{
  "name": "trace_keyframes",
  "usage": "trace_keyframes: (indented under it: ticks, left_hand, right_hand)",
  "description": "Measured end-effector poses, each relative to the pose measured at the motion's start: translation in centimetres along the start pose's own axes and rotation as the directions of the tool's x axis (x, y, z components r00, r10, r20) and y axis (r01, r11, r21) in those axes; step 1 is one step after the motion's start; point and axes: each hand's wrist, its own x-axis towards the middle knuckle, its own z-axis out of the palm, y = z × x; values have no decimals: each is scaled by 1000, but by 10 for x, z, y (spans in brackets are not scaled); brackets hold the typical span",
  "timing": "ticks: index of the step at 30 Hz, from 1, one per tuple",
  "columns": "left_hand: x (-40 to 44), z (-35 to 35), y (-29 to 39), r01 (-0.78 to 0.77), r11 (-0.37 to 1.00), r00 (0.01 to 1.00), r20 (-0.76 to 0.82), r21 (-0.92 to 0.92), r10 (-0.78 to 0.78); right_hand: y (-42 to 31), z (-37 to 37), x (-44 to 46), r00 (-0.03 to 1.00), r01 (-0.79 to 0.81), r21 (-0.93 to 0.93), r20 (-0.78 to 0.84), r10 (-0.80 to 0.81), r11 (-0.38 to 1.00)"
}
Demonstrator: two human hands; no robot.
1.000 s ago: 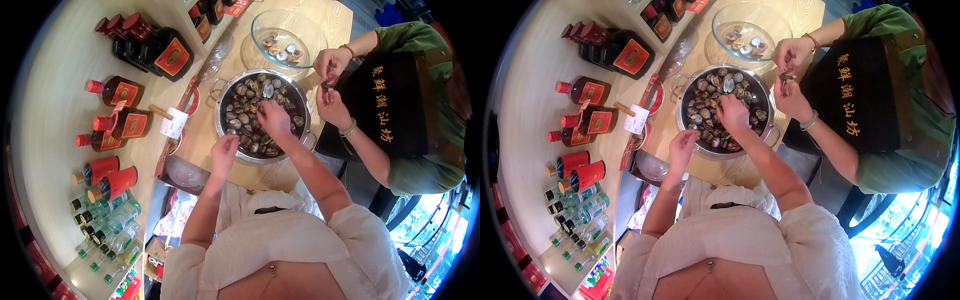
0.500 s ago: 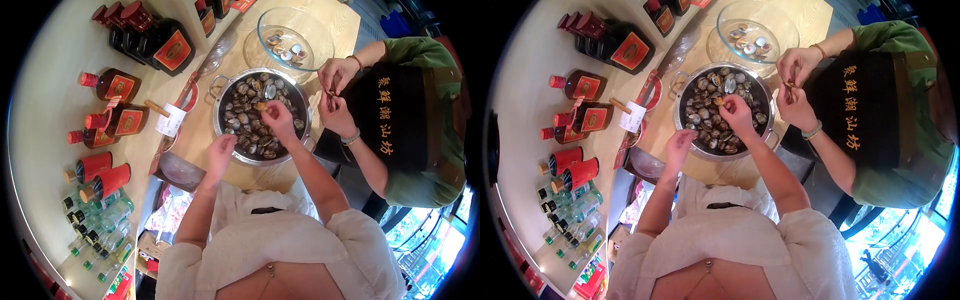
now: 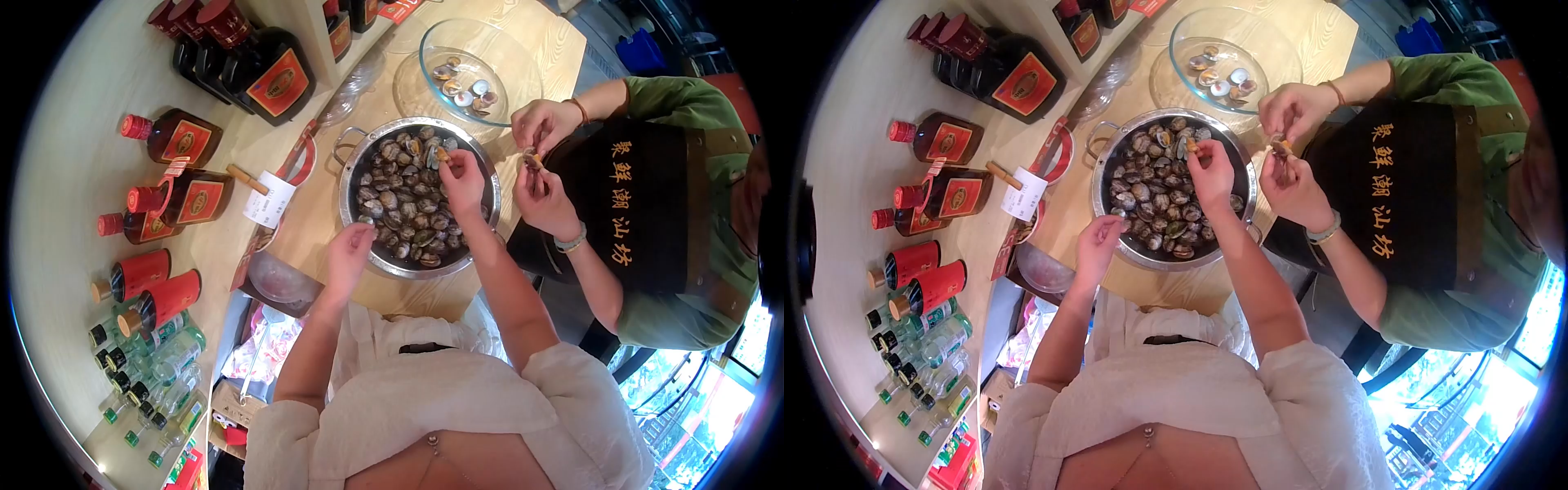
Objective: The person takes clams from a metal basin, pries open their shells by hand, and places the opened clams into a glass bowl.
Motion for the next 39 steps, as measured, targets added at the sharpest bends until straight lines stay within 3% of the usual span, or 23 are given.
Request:
trace_keyframes:
  ticks: [1,2,4,10,14,16,21,26,34,36,39]
  left_hand:
    - [0,0,1,-1,1000,1000,-1,0,1]
    - [-1,0,2,4,1000,1000,-21,-10,-4]
    - [-2,-1,1,8,1000,999,-41,-22,-9]
    - [-1,-3,-4,9,1000,1000,-20,15,-9]
    - [0,-2,-3,25,1000,999,-36,9,-25]
    - [1,-2,-4,32,999,998,-47,-7,-32]
    - [9,8,8,-19,1000,1000,4,3,19]
    - [22,19,21,-14,999,999,33,44,13]
    - [37,28,25,-11,996,997,72,92,4]
    - [58,42,33,-154,976,987,70,151,145]
    - [78,64,67,-161,974,985,87,159,149]
  right_hand:
    - [-4,2,0,999,17,-171,-30,-22,985]
    - [-4,4,0,999,17,-171,-30,-23,985]
    - [-3,6,0,976,188,-376,-33,-216,907]
    - [-8,4,-5,935,318,-650,97,-340,690]
    - [-16,-5,-2,940,327,-612,132,-315,720]
    - [-16,-11,2,984,175,-572,66,-167,802]
    - [-9,-8,21,992,126,-607,65,-109,784]
    - [-18,-5,35,994,9,-703,85,71,711]
    - [-40,-18,41,984,69,-738,163,78,671]
    - [-53,-19,40,976,96,-775,197,95,625]
    - [-72,-20,39,960,146,-759,263,94,634]
